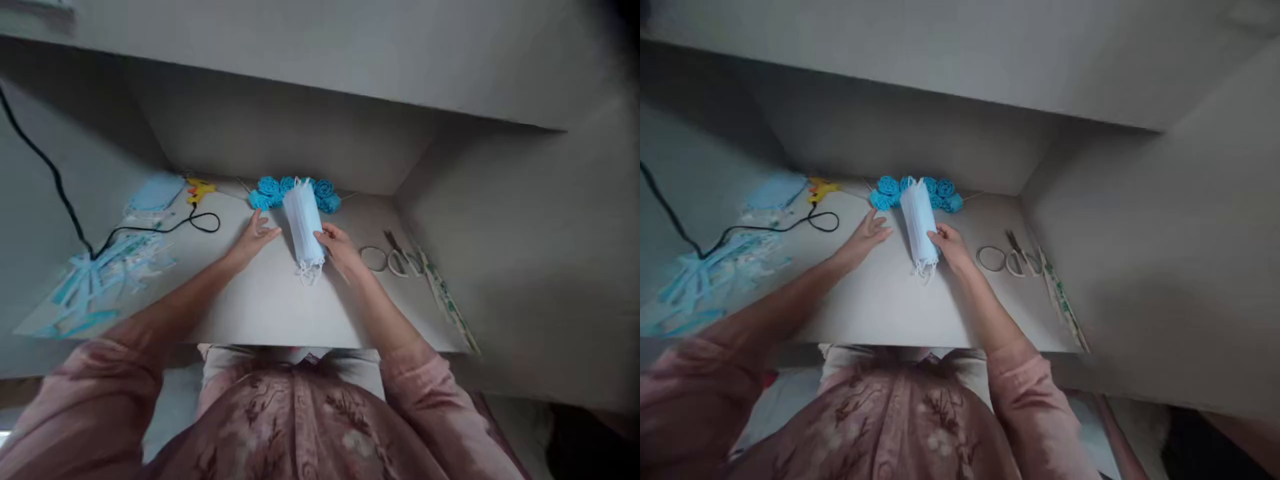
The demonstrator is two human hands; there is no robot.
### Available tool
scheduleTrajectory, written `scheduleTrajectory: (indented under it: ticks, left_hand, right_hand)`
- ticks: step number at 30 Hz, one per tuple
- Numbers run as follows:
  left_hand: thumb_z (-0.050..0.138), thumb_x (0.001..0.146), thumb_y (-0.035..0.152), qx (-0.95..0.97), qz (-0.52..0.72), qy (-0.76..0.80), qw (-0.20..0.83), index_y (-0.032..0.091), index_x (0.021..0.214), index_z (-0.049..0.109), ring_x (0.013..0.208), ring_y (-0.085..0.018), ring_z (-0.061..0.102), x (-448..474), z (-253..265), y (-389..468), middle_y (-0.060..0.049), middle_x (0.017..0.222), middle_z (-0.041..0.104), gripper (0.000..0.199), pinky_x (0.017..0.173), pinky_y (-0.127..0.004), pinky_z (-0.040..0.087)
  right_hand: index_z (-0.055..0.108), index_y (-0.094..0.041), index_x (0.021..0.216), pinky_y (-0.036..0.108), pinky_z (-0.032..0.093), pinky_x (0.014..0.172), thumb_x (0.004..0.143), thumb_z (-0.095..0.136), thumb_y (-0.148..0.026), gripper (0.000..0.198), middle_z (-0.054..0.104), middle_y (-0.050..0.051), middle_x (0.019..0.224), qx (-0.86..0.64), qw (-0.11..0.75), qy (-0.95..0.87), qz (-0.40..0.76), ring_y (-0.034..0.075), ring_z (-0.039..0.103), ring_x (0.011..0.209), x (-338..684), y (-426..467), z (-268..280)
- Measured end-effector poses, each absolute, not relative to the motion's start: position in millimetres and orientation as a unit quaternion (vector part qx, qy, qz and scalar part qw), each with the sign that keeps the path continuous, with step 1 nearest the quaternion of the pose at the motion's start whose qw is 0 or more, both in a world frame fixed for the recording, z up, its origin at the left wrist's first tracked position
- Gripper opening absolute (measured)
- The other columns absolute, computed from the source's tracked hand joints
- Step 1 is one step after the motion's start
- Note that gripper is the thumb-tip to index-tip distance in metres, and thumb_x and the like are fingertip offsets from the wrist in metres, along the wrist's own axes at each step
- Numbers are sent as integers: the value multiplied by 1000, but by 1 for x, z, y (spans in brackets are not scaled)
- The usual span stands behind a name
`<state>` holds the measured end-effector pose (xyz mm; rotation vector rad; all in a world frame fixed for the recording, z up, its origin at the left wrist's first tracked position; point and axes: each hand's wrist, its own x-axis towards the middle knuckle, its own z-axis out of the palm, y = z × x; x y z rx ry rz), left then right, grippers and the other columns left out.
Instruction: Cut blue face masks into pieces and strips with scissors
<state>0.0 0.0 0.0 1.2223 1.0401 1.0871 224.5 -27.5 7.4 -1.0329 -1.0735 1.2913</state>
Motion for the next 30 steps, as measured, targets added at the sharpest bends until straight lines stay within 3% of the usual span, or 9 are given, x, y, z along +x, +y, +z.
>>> scheduleTrajectory:
  ticks: [3, 7, 11, 16, 24, 30]
  left_hand:
    - [79, 67, 46, 514, 453, 369, 628, 29, 152, 14, 129, -30, 48, 25, 15, 3, -16, 143, 47, 109, 103, -47, 40]
    - [84, 60, 40, 543, 521, 278, 597, 21, 136, 43, 111, -28, 61, 45, 34, 9, -11, 119, 65, 89, 95, -42, 47]
    - [86, 53, 40, 561, 539, 298, 553, 13, 108, 60, 103, -26, 63, 47, 28, 12, -11, 109, 69, 66, 90, -37, 48]
    - [86, 50, 43, 579, 463, 354, 571, 9, 95, 67, 93, -24, 64, 42, 2, 6, -11, 97, 72, 60, 86, -35, 49]
    - [78, 56, 59, 587, 459, 413, 524, 10, 94, 68, 82, -25, 66, 41, 29, 7, -12, 94, 73, 63, 69, -33, 53]
    - [74, 58, 61, 640, 366, 421, 528, 9, 91, 68, 77, -23, 65, 31, 19, -3, -8, 85, 71, 62, 64, -29, 51]
  right_hand:
    - [62, -19, 84, 22, 40, 63, 56, 83, -40, 40, 59, -5, 72, -397, 585, -455, 542, 9, 49, 65, 222, -31, 26]
    - [62, -21, 87, 24, 45, 68, 62, 81, -40, 37, 64, -3, 81, -366, 602, -478, 524, 12, 55, 73, 224, -36, 36]
    - [64, -22, 98, 30, 47, 88, 62, 83, -37, 44, 69, 1, 100, -367, 582, -506, 521, 17, 61, 95, 228, -40, 22]
    - [65, -21, 108, 34, 43, 99, 58, 85, -37, 56, 69, 4, 112, -388, 554, -528, 515, 21, 61, 106, 228, -36, 0]
    - [68, -19, 98, 36, 50, 85, 60, 82, -41, 46, 72, 4, 104, -407, 554, -466, 557, 21, 65, 92, 218, -34, 23]
    - [70, -19, 96, 34, 48, 90, 57, 84, -35, 44, 72, 3, 104, -391, 568, -472, 550, 19, 64, 93, 217, -35, 22]
